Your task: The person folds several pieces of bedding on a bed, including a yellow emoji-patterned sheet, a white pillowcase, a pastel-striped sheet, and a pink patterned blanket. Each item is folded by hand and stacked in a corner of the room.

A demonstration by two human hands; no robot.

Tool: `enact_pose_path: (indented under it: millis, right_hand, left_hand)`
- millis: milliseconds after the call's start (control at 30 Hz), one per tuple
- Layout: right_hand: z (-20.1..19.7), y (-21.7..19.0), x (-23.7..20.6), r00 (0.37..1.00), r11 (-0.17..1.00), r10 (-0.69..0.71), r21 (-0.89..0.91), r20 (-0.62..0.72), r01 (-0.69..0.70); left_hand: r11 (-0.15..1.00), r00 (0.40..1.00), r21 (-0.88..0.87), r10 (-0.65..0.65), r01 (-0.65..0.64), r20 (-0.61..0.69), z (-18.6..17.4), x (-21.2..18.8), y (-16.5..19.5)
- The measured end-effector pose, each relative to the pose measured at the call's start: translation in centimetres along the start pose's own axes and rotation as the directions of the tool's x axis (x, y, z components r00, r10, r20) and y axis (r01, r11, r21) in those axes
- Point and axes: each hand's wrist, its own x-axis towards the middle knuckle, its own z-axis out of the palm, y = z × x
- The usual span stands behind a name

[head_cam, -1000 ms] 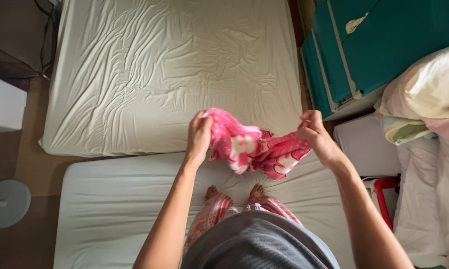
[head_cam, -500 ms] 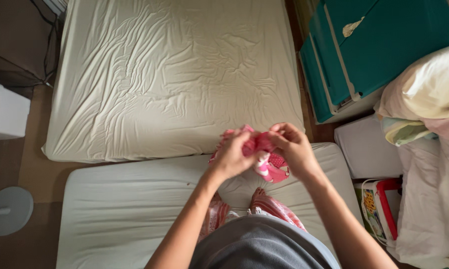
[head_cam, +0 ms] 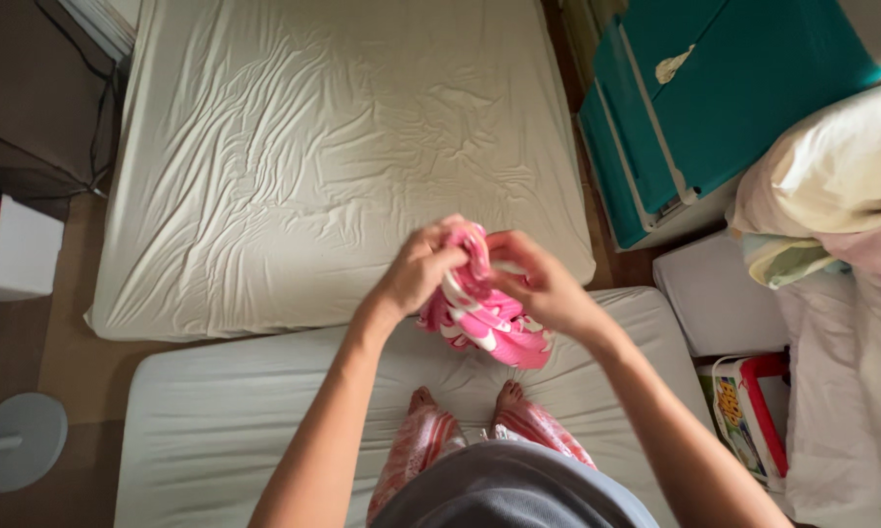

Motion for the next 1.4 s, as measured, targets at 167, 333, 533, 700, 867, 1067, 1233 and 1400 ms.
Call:
enact_pose_path:
  millis: [167,333,533,700,867,1067,1233,1400]
  right_hand:
    - [2.4,-1.0,1.3,0.999,0.992,0.028,-0.120,0.019,-0.026]
    - [2.6,0.1,2.6,0.965,0.939,0.191,-0.322,0.182,-0.125]
    - [3.8,7.7,0.9,0.905,0.770,0.276,-0.638,0.323,-0.007]
    - [2.3,14.9,-3.2,0.859,0.535,0.500,-0.821,0.114,-0.202]
    - [-1.5,18.2,-6.7,0.763,0.248,0.646,-0.940,-0.019,-0.234]
    - [-7.6,18.8,-9.4,0.936,0.107,0.169,-0.938,-0.309,-0.329]
    - [-15.9,15.0,-10.1,0.774,0.199,-0.307,-0.833,-0.553,-0.516]
    - [-20.1,10.5,-9.7,0.722,-0.032,-0.608,-0.899,-0.330,-0.438]
  left_hand:
    - [0.967,0.990,0.243,0.101,-0.074,-0.101,-2.0,1.5,5.5]
    - [0.916,0.927,0.321,0.315,-0.241,-0.203,-3.8,1.6,8.5]
    - [0.893,0.827,0.192,0.450,-0.408,-0.337,-7.4,3.9,10.5]
    - [0.884,0.764,0.088,0.443,-0.459,-0.469,-11.0,4.2,11.3]
    - [0.884,0.699,0.114,0.432,-0.453,-0.570,-13.6,3.2,10.1]
    - [0.899,0.682,0.171,0.420,-0.404,-0.598,-16.7,0.0,10.2]
    - [0.961,0.479,0.262,0.269,-0.084,-0.835,-18.7,-4.4,10.0]
    - [0.919,0.639,0.391,0.334,-0.056,-0.693,-20.4,-8.8,7.1]
